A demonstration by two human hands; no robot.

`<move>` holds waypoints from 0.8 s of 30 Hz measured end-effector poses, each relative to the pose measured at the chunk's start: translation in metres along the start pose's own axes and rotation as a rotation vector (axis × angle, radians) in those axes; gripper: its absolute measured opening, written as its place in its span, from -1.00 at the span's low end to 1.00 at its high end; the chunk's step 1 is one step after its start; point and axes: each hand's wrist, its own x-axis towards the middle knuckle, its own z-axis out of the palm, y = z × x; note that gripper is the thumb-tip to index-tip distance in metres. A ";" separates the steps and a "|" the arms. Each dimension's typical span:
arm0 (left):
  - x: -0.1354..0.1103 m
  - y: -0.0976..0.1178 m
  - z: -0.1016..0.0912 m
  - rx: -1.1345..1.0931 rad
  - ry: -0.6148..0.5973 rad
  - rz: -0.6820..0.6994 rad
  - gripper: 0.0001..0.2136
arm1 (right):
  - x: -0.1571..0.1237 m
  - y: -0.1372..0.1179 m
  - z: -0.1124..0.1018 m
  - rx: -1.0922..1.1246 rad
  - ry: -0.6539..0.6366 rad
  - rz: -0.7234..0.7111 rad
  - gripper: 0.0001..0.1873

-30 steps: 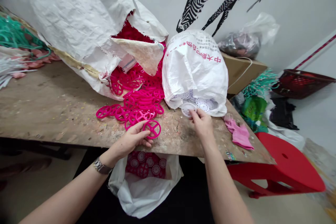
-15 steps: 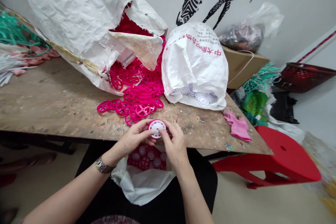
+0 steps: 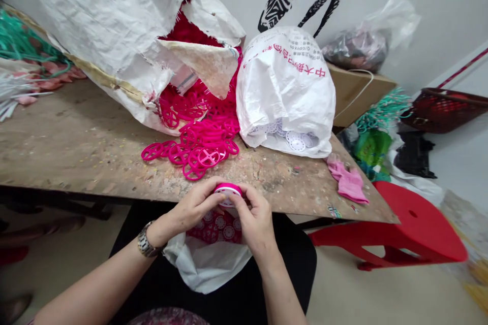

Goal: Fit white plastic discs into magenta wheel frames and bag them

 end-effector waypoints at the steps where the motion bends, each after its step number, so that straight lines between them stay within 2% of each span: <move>1: 0.000 0.002 0.001 0.074 0.020 0.037 -0.78 | -0.002 -0.002 0.001 -0.013 0.009 -0.011 -0.85; 4: -0.001 0.003 0.006 0.174 0.083 0.093 -0.77 | -0.006 -0.005 0.005 -0.050 0.060 -0.042 -0.87; 8: -0.002 0.001 0.012 0.195 0.137 0.072 -0.75 | -0.006 -0.002 0.008 -0.043 0.096 -0.015 -0.86; 12: -0.002 0.004 0.007 0.130 0.042 -0.017 -0.75 | -0.002 0.003 0.006 0.012 0.068 0.081 -0.82; 15: -0.003 0.002 0.004 -0.017 -0.057 -0.127 -0.74 | 0.002 0.005 0.004 0.053 0.071 0.131 -0.79; 18: -0.003 -0.005 0.003 -0.157 -0.027 -0.181 -0.65 | 0.003 0.005 0.003 0.053 0.031 0.114 -0.77; 21: -0.003 -0.010 0.002 -0.207 0.024 -0.186 -0.66 | 0.001 0.004 0.003 -0.019 -0.039 0.053 -0.73; 24: -0.004 -0.009 0.003 -0.201 -0.006 -0.176 -0.65 | -0.004 0.007 0.004 -0.087 -0.040 0.009 -0.68</move>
